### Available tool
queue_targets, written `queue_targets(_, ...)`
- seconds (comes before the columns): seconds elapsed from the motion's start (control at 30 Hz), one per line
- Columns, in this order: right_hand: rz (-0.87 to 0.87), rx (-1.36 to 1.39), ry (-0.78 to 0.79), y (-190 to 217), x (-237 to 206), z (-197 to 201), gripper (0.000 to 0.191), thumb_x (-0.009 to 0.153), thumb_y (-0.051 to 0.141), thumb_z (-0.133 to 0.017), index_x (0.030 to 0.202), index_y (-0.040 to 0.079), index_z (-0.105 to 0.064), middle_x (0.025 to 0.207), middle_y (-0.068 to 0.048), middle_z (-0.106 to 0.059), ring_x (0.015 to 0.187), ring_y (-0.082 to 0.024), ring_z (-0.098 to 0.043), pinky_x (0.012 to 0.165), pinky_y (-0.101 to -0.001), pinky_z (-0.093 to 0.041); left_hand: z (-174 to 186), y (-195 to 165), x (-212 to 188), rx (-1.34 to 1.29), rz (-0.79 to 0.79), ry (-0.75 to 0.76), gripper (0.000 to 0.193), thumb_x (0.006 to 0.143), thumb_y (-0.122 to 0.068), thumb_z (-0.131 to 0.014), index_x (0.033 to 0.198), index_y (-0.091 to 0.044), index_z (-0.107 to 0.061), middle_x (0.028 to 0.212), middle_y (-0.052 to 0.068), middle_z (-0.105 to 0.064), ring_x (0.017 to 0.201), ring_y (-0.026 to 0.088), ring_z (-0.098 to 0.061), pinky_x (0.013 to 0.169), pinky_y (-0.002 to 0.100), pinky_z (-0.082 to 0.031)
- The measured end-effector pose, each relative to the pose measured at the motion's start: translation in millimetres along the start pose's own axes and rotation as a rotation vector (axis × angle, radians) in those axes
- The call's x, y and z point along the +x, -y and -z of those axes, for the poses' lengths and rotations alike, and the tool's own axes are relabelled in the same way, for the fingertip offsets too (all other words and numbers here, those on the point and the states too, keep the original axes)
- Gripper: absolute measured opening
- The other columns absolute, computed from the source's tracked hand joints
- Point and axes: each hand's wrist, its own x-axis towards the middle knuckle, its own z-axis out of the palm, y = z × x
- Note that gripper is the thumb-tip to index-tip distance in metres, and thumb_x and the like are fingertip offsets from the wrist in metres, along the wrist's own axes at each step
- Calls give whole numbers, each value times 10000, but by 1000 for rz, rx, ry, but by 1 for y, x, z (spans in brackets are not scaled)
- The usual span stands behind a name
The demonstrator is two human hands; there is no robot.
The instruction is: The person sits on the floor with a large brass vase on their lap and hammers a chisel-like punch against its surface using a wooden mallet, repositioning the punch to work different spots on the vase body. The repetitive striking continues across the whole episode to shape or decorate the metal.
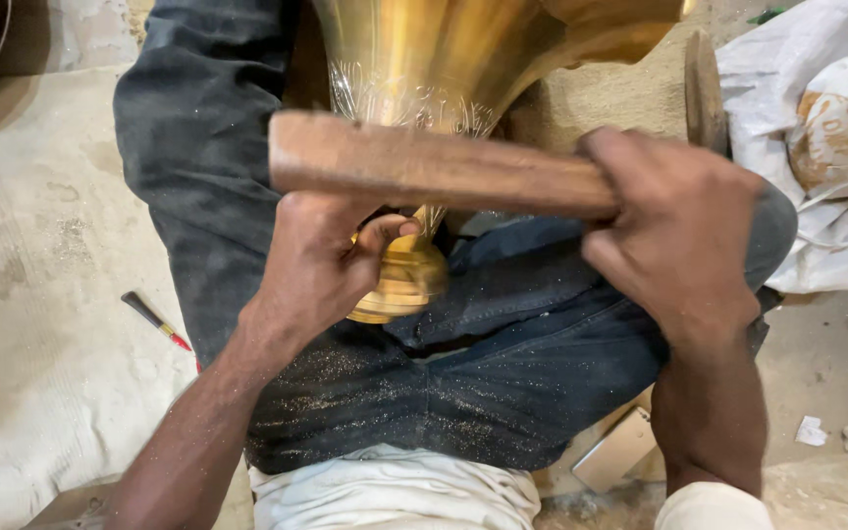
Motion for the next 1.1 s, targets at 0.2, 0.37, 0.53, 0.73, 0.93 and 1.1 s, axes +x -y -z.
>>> queue_targets(0.2, -100, 16, 40, 3, -2, -1, 396, 725, 38, -691, 1117, 93, -714, 879, -119, -718, 712, -294, -687, 623, -424, -505, 3, -1, -2, 82, 12, -14, 333, 902, 8, -780, 1214, -33, -671, 1071, 153, -728, 929, 284, -756, 748, 399, -609)
queue_targets(0.37, -73, 53, -3, 6, -9, 3, 402, 693, 51, -710, 1093, 82, -693, 853, -131, -691, 731, -315, -676, 663, -423, -517, 3, 3, -4, 153, -13, 18, 388, 895, -2, -810, 1250, -64, -667, 1042, 143, -744, 944, 295, -745, 769, 427, -596)
queue_targets(0.53, -32, 36, -121, -1, -10, -2, 370, 758, 35, -684, 1126, 65, -705, 918, -136, -733, 788, -268, -709, 710, -370, -558, 8, 8, -7, -112, 27, 14, 533, 883, 156, -703, 1368, -41, -607, 1140, 129, -733, 1016, 208, -757, 909, 319, -688)
queue_targets(0.73, -83, 649, -160, 6, 8, 3, 267, 920, 71, -778, 1134, 12, -629, 971, -120, -715, 883, -149, -719, 800, -311, -568, 0, 8, -12, -196, 36, -66, 528, 884, 216, -645, 1347, -31, -589, 1218, 124, -705, 1058, 183, -727, 934, 298, -698)
queue_targets(0.93, -16, 17, 66, 9, 30, 29, 364, 688, 38, -822, 1027, 68, -693, 844, -123, -727, 707, -263, -687, 636, -375, -502, -6, 8, -14, -214, 80, -75, 482, 889, 253, -579, 1273, -38, -592, 1127, 111, -687, 1055, 161, -749, 938, 298, -682)
queue_targets(1.1, 26, -90, 126, 6, 20, 27, 376, 627, 64, -732, 1001, 70, -692, 794, -119, -711, 678, -340, -686, 596, -461, -486, -7, 9, -10, -208, 33, -66, 456, 859, 259, -563, 1237, 12, -625, 1097, 137, -711, 1023, 226, -766, 964, 313, -685)
